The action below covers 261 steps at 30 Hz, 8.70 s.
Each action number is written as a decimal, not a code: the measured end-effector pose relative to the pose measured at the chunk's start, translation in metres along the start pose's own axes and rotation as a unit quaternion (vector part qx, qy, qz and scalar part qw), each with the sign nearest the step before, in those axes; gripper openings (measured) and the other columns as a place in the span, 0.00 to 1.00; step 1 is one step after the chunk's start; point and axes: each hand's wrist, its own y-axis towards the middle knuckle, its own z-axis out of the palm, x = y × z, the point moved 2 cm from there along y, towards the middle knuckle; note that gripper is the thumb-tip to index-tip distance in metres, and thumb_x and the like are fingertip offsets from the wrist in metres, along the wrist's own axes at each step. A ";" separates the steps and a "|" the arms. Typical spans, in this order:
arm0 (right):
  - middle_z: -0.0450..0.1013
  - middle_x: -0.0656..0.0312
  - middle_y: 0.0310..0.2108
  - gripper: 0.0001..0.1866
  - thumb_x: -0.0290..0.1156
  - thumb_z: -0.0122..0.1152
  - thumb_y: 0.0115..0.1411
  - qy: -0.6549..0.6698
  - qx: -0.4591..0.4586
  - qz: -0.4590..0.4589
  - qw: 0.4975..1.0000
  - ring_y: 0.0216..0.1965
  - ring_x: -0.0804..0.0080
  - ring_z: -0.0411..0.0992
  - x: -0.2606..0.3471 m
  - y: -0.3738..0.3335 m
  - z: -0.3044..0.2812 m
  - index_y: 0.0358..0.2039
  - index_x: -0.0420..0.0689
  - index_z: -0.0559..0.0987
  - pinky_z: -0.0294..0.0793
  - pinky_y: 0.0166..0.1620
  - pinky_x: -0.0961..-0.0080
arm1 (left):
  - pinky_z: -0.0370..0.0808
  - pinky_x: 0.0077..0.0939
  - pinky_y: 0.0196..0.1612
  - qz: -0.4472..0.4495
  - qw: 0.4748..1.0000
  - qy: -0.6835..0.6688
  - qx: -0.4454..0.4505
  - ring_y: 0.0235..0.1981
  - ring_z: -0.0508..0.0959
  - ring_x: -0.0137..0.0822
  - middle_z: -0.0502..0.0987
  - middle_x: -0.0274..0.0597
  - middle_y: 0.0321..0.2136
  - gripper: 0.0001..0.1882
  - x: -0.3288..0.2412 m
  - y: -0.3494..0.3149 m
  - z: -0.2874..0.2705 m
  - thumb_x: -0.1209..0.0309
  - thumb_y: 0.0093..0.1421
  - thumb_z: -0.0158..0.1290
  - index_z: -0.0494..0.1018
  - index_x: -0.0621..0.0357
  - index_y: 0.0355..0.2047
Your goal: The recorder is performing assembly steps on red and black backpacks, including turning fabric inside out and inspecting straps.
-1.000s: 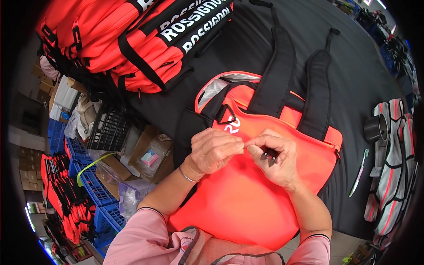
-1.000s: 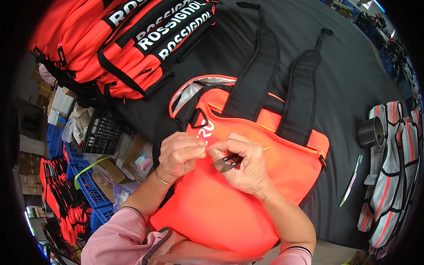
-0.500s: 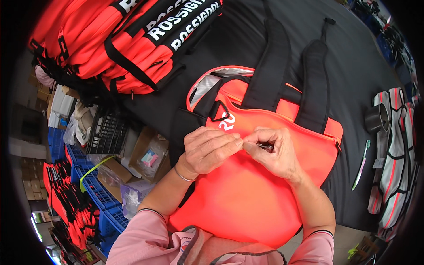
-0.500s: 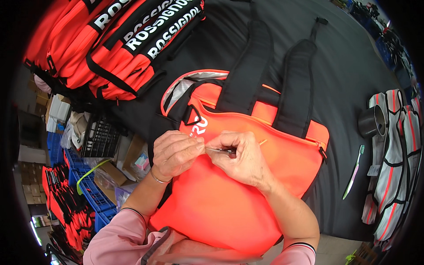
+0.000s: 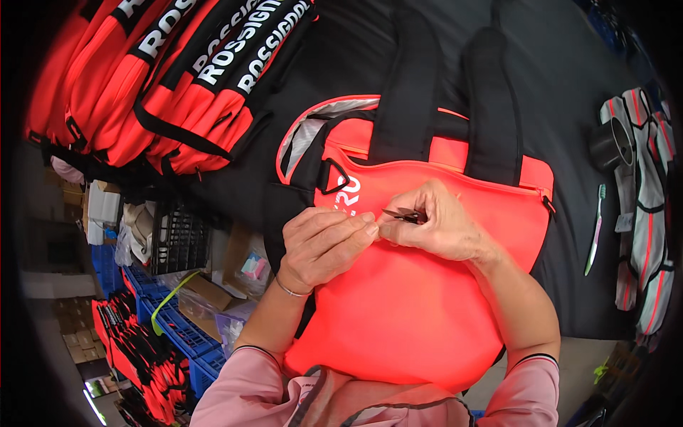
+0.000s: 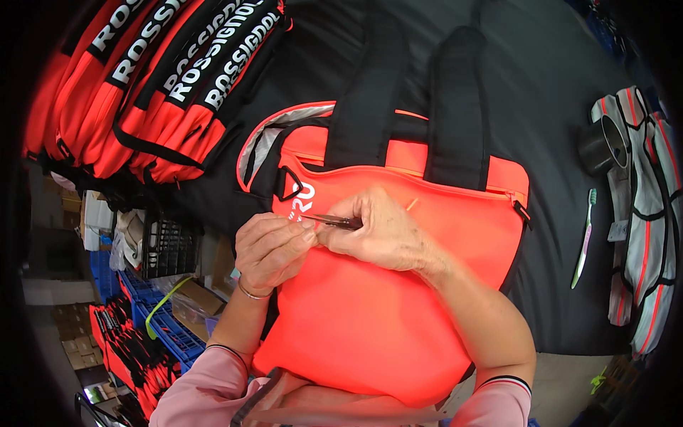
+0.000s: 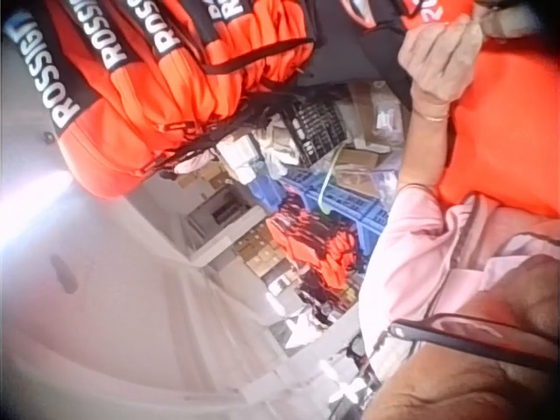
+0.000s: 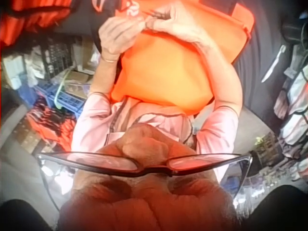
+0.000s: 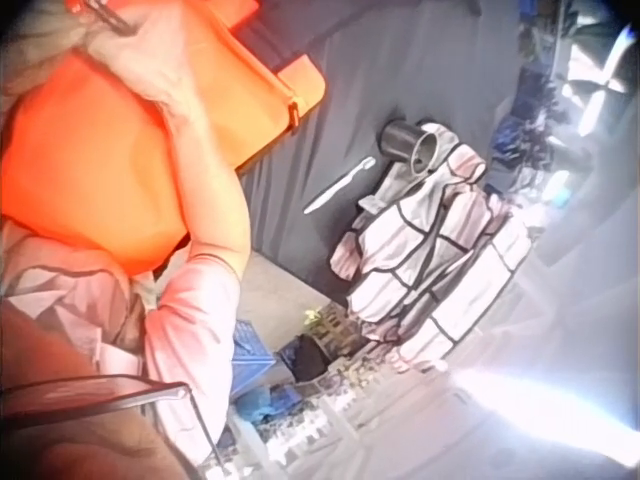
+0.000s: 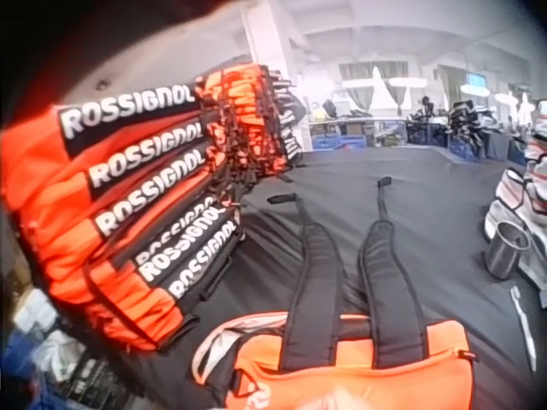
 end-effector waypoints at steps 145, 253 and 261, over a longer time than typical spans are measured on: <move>0.78 0.61 0.27 0.10 0.33 0.71 0.52 -0.561 -0.227 -0.227 0.763 0.28 0.63 0.75 0.000 0.035 -0.059 0.30 0.43 0.80 0.79 0.44 0.68 | 0.70 0.37 0.52 -0.194 0.965 -0.090 0.151 0.54 0.76 0.45 0.80 0.48 0.47 0.25 0.001 0.022 0.058 0.59 0.49 0.66 0.79 0.59 0.45; 0.76 0.58 0.24 0.11 0.30 0.73 0.51 -0.289 -0.415 -0.084 0.859 0.25 0.63 0.76 -0.030 -0.233 0.108 0.28 0.41 0.78 0.74 0.28 0.71 | 0.81 0.23 0.43 -0.322 0.791 -0.486 0.184 0.41 0.82 0.31 0.82 0.43 0.43 0.16 -0.149 -0.039 -0.006 0.81 0.51 0.65 0.82 0.60 0.42; 0.75 0.57 0.23 0.09 0.28 0.72 0.52 -0.199 -0.394 -0.039 0.897 0.25 0.66 0.76 -0.033 -0.233 0.101 0.29 0.39 0.79 0.74 0.29 0.74 | 0.83 0.23 0.40 -0.357 0.753 -0.513 0.206 0.39 0.82 0.31 0.81 0.42 0.44 0.14 -0.148 -0.038 -0.005 0.82 0.51 0.64 0.82 0.60 0.40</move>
